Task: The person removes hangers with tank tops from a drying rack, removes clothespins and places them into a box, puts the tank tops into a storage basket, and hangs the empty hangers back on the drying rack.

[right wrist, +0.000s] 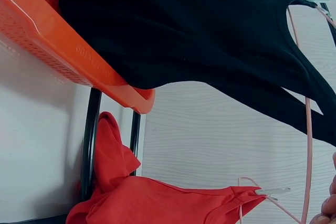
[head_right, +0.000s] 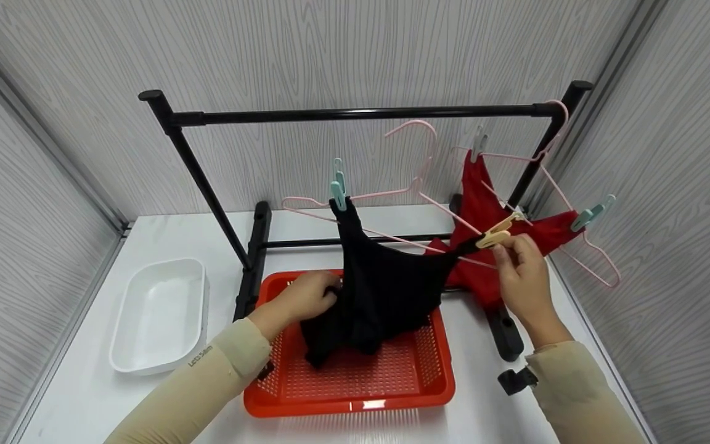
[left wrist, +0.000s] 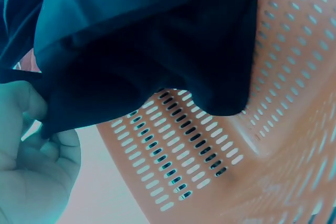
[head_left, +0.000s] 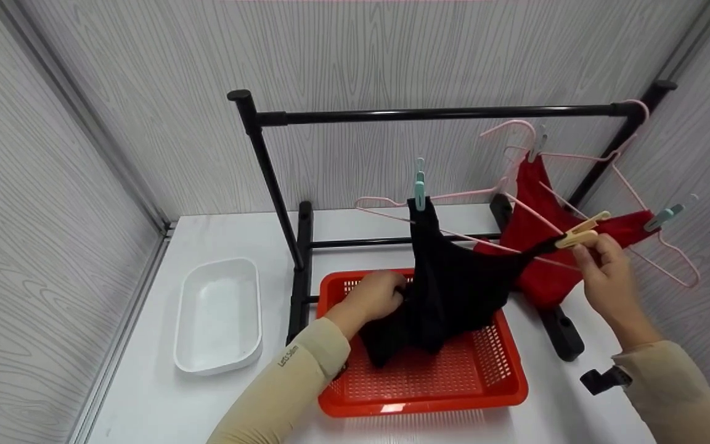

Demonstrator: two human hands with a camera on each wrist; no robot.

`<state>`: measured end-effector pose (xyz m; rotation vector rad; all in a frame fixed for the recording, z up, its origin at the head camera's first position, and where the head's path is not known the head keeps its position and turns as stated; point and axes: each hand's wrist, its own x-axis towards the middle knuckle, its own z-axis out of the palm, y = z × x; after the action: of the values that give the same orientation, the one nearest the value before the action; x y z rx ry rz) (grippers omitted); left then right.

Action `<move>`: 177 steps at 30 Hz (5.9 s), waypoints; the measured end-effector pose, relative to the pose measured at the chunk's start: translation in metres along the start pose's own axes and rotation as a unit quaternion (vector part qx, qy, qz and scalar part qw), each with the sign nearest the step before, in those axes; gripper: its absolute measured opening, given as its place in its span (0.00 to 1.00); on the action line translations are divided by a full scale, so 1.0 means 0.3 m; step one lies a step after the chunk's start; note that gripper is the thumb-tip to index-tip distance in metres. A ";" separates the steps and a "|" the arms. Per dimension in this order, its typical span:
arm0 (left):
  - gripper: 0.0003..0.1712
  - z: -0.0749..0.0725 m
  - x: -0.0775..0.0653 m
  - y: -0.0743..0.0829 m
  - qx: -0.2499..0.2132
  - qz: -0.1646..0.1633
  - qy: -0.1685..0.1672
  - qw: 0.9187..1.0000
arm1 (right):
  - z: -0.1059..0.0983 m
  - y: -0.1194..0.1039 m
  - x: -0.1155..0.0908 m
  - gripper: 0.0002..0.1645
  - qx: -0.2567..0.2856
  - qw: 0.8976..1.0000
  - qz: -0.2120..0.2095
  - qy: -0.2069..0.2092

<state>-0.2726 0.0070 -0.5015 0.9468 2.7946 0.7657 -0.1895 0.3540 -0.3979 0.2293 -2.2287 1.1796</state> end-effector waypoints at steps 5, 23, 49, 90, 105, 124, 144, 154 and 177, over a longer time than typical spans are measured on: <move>0.15 0.003 -0.015 -0.003 0.014 -0.011 -0.062 0.998 | 0.001 0.001 -0.004 0.06 -0.001 1.000 0.001 0.001; 0.18 -0.004 -0.041 0.021 0.030 -0.034 -0.108 0.993 | 0.009 0.023 0.001 0.03 -0.004 1.000 -0.016 0.003; 0.10 -0.259 -0.051 0.112 0.144 0.111 0.214 0.960 | 0.021 0.009 0.001 0.06 -0.005 1.000 -0.023 -0.004; 0.20 -0.379 0.025 0.140 -0.137 0.039 0.202 0.969 | 0.039 0.007 -0.013 0.08 0.006 0.997 -0.075 -0.021; 0.19 -0.363 0.026 0.117 -0.193 0.047 0.201 0.959 | 0.042 0.004 -0.012 0.04 0.003 0.999 -0.044 -0.032; 0.15 -0.355 0.022 0.114 -0.264 0.051 0.243 0.932 | 0.042 0.014 -0.021 0.03 -0.012 0.999 -0.032 -0.042; 0.19 -0.371 0.000 0.089 -0.293 0.044 0.274 0.915 | 0.036 0.126 -0.014 0.06 -0.014 0.999 -0.034 -0.028; 0.21 -0.369 -0.041 0.045 -0.281 0.057 0.291 0.913 | 0.034 0.066 -0.024 0.07 0.000 0.999 -0.038 -0.029; 0.21 -0.409 -0.251 -0.156 -0.213 -0.006 0.336 0.917 | 0.026 0.019 -0.032 0.06 -0.009 0.999 -0.046 -0.028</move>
<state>-0.2672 -0.1223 -0.4228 0.6673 2.9046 1.9101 -0.1876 0.3501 -0.4107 0.3577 -2.2510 1.1170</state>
